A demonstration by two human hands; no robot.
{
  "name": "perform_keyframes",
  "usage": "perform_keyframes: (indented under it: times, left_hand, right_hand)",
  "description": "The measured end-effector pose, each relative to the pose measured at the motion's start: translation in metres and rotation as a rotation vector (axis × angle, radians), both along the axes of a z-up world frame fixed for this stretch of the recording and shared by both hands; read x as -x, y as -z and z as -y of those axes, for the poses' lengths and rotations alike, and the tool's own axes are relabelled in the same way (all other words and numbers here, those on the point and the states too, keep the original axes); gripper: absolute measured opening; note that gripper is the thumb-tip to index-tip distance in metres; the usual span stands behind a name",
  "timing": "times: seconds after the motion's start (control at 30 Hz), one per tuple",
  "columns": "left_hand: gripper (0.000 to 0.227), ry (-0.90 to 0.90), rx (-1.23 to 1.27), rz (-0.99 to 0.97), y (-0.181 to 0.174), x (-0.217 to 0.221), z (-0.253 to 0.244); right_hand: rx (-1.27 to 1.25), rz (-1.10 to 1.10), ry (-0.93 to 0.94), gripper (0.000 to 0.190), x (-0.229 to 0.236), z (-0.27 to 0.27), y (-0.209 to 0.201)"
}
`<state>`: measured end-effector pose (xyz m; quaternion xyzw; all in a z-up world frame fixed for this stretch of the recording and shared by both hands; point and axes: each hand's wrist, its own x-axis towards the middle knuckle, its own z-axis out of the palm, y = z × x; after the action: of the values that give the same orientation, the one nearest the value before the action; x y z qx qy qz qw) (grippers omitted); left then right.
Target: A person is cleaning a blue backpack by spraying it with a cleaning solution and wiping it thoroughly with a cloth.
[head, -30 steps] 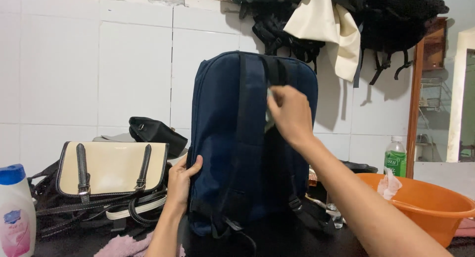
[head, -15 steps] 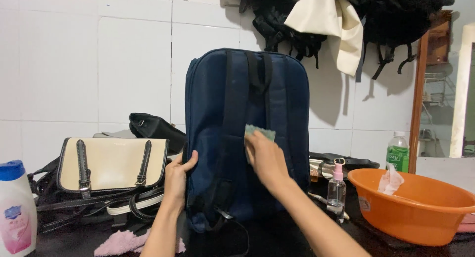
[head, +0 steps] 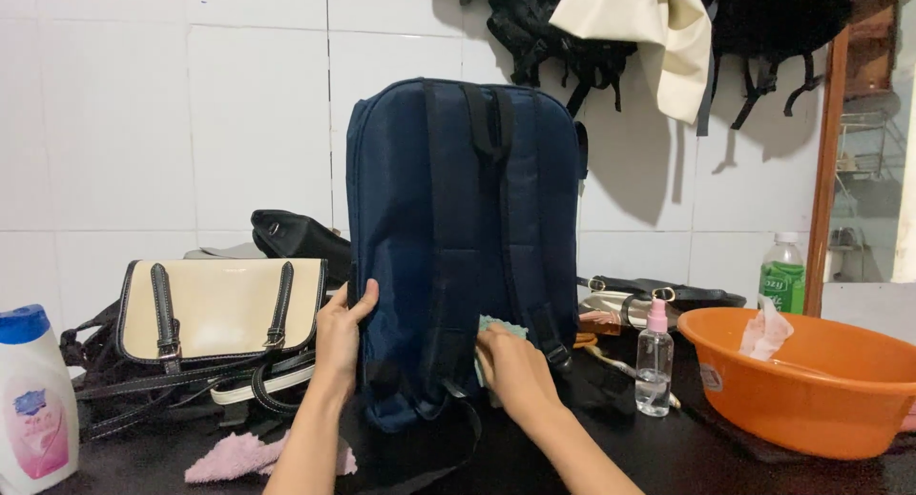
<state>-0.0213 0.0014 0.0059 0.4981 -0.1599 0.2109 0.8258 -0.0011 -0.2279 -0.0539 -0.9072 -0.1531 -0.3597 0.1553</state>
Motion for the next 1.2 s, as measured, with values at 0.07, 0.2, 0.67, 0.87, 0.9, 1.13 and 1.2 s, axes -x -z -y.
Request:
perform_keyframes:
  times: [0.07, 0.2, 0.67, 0.87, 0.9, 1.13, 1.2]
  left_hand:
    - [0.039, -0.058, -0.05, 0.019, 0.002, 0.002, 0.0]
    - [0.035, -0.24, -0.192, 0.128, 0.01, -0.001, 0.0]
    - [0.053, -0.619, -0.452, 0.049, 0.015, 0.011, 0.003]
    - [0.047, -0.638, -0.501, 0.073, 0.021, 0.0, 0.002]
    - [0.041, -0.637, -0.52, 0.077, 0.022, 0.0, 0.002]
    - [0.04, -0.639, -0.548, 0.063, 0.023, 0.0, 0.004]
    - [0.038, -0.611, -0.509, 0.085, 0.023, 0.0, 0.004]
  right_hand:
    - [0.014, -0.031, 0.022, 0.016, 0.007, -0.002, 0.004]
    - [0.012, -0.201, 0.076, 0.012, 0.012, -0.005, 0.008]
    - [-0.056, -0.446, 0.015, 0.028, 0.038, -0.009, -0.011]
    - [-0.258, -0.087, -0.018, 0.027, 0.034, -0.01, -0.011]
    - [-0.361, 0.028, -0.052, 0.036, 0.039, -0.011, -0.015]
    - [-0.264, 0.378, -0.143, 0.036, 0.025, -0.006, -0.012]
    - [-0.091, 0.104, 0.0, 0.02, 0.009, -0.003, -0.004]
